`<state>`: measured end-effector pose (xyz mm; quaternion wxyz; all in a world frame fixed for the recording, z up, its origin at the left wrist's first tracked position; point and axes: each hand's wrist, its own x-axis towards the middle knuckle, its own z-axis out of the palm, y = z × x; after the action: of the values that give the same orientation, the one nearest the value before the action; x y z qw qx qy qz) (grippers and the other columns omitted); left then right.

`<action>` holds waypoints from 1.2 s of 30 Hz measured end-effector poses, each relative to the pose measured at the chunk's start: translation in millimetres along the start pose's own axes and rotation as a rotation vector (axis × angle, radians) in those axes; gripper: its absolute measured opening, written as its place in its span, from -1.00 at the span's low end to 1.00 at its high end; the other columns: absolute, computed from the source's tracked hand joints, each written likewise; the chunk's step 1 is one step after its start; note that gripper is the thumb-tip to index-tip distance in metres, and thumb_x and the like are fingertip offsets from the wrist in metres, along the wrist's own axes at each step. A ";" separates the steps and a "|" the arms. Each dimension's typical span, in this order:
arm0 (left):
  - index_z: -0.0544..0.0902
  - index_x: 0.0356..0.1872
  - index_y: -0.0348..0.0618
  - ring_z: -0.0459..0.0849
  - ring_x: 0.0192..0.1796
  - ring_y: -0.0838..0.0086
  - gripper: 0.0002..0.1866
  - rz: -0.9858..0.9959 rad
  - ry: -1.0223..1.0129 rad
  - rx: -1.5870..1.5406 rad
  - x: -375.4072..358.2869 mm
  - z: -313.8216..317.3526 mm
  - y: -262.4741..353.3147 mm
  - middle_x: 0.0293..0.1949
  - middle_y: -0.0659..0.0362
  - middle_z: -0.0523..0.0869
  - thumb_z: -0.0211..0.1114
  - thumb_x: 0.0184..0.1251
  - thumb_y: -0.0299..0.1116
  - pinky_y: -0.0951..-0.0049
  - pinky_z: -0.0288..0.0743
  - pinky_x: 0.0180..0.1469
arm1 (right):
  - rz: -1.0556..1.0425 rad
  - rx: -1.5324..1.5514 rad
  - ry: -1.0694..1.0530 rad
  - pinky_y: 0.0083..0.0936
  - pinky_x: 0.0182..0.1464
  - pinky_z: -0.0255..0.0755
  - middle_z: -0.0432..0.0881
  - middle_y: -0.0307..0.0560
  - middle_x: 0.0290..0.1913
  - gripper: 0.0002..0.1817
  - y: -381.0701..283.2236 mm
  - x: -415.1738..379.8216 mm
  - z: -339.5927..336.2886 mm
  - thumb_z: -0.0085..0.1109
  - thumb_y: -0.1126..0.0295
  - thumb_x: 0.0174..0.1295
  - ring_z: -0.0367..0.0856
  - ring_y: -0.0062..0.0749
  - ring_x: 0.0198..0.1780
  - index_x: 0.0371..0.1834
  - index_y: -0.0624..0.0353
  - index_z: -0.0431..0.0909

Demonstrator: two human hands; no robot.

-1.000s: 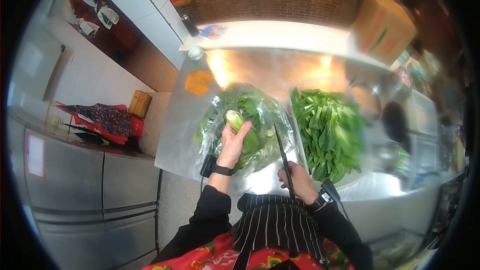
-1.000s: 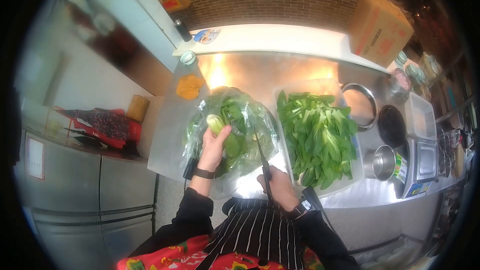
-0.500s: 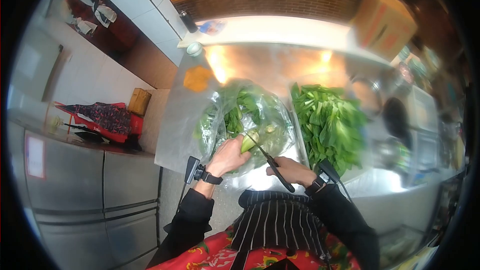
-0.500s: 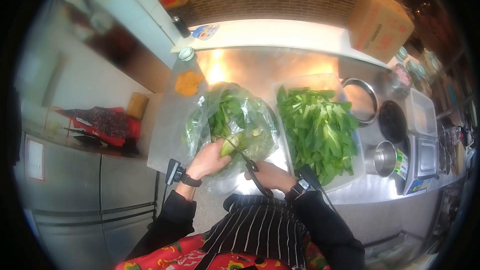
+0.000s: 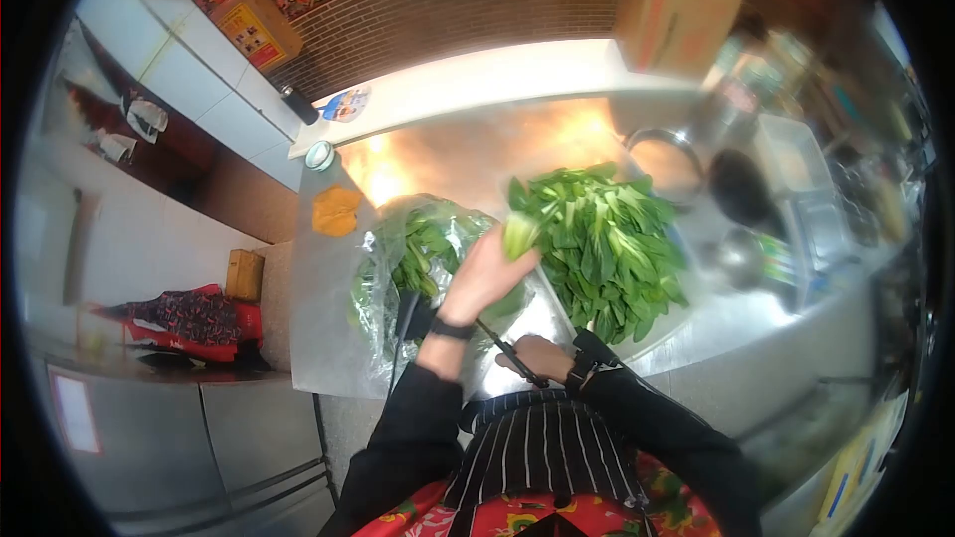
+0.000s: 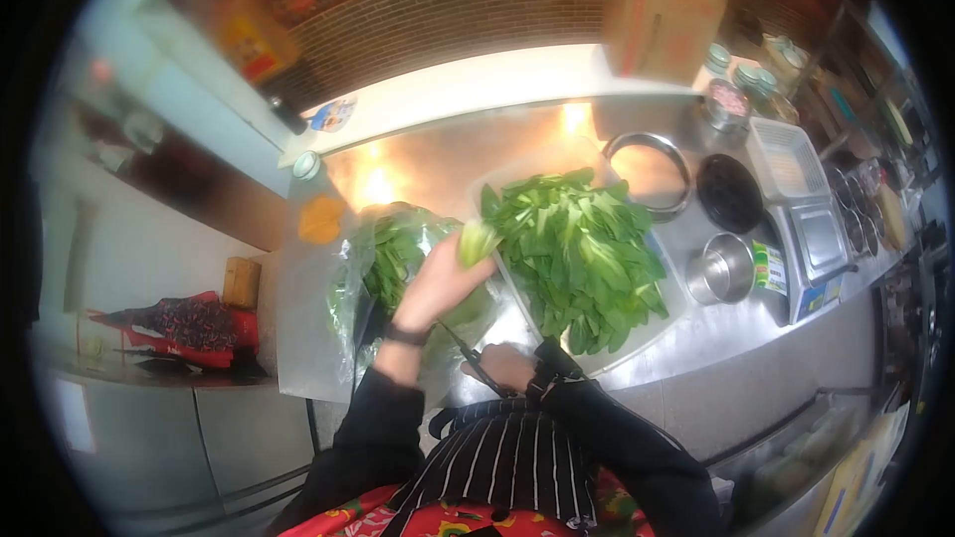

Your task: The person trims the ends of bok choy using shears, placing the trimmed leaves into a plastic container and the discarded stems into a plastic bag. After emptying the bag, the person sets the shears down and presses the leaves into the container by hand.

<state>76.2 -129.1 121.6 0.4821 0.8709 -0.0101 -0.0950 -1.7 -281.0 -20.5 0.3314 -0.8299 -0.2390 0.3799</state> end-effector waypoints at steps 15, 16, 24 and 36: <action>0.76 -0.25 -0.24 0.72 0.00 -0.12 -0.82 -0.352 0.300 0.465 -45.9 -29.1 -130.9 -0.15 -0.20 0.74 0.20 0.32 -0.45 -0.01 0.57 0.10 | 0.094 0.757 -0.131 -0.48 -0.51 0.48 0.48 -0.19 -0.64 -0.50 4.8 -69.8 -25.4 0.08 0.05 0.43 0.56 -0.48 -0.60 -0.52 0.28 0.52; 0.75 -0.23 -0.25 0.72 0.00 -0.12 -0.82 -0.289 0.297 0.524 -47.2 -26.1 -139.0 -0.13 -0.19 0.74 0.20 0.27 -0.50 -0.02 0.57 0.11 | 0.143 0.801 -0.137 -0.48 -0.51 0.48 0.49 -0.17 -0.61 -0.52 -4.6 -71.3 -28.7 0.08 0.07 0.42 0.56 -0.47 -0.60 -0.51 0.27 0.51; 0.57 0.07 -0.45 0.69 0.15 -0.03 -0.43 -0.326 0.442 0.056 24.3 -0.7 -178.2 0.08 -0.26 0.68 0.48 0.07 -0.27 0.14 0.53 0.25 | 0.298 1.008 0.044 -0.44 -0.47 0.52 0.51 -0.11 -0.52 -0.67 -39.2 -51.4 9.4 0.06 0.24 0.41 0.53 -0.41 -0.56 -0.38 0.31 0.50; 0.43 -0.42 -0.13 0.53 -0.42 0.58 -0.68 -0.336 0.641 -0.984 0.0 -19.8 -169.0 -0.40 0.27 0.54 0.48 0.32 -0.40 0.50 0.47 -0.32 | 0.471 1.148 0.266 -0.39 -0.48 0.61 0.58 -0.04 -0.44 -0.73 -64.7 -53.5 46.9 0.06 0.29 0.34 0.60 -0.37 -0.47 -0.35 0.31 0.54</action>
<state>67.1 -22.1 -10.3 0.7853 0.5211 0.3181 0.1034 -80.0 -255.2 29.0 0.6583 -0.5903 0.2349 0.4037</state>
